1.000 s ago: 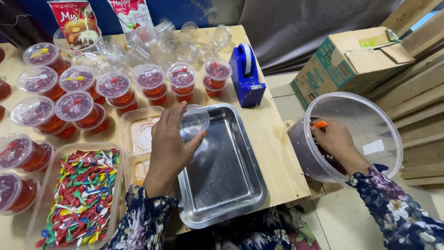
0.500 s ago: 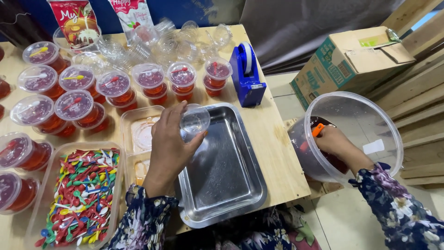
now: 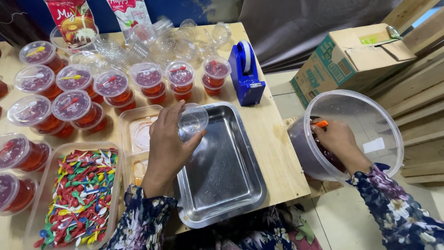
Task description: The person puts toppings into small cups, fills them with jelly from a large container using a scoop, and applies lids to the cups.
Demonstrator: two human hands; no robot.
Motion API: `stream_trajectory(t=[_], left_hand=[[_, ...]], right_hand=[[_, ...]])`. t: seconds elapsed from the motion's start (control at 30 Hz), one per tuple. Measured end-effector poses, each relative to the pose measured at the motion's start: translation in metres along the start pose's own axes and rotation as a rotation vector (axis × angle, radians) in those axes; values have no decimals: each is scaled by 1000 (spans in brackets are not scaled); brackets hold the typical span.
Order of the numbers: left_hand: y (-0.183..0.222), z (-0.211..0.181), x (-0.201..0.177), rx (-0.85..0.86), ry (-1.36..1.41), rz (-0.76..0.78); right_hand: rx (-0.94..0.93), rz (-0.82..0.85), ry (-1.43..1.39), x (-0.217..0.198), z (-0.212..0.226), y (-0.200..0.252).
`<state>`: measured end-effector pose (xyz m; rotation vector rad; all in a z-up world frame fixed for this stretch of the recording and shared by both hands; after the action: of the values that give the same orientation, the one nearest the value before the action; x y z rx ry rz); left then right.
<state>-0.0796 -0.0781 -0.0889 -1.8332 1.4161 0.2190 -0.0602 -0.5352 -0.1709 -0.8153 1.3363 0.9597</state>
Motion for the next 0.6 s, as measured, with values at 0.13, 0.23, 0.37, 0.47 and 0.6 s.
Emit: stream_trajectory(t=[0.13,0.23,0.37,0.47,0.6], left_hand=[[0,2,0,-1,-1,6],[0,2,1,5,-1,5],[1,3,1,-7,1,4],[0,3,0,-1,8,5],[2,5,2,8,8,-2]], right_hand=[[-12,45,102,43,-36,-33],[-4,110,79,51,-36,-32],[25,194,-12,30,-11,-1],[59,217,-126,38,-17,-7],[36,87,-221,4,3,3]])
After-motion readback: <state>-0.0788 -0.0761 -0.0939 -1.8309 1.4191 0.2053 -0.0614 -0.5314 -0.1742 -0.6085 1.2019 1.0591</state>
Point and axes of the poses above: each hand's wrist, its own y-axis away from the middle knuckle, its own x-axis out of the palm, z = x × y, the point moved 6 cm from there along -y, towards the middle knuckle, and after that the axes turned 9 degrees about -z, right-handed, at the moved point
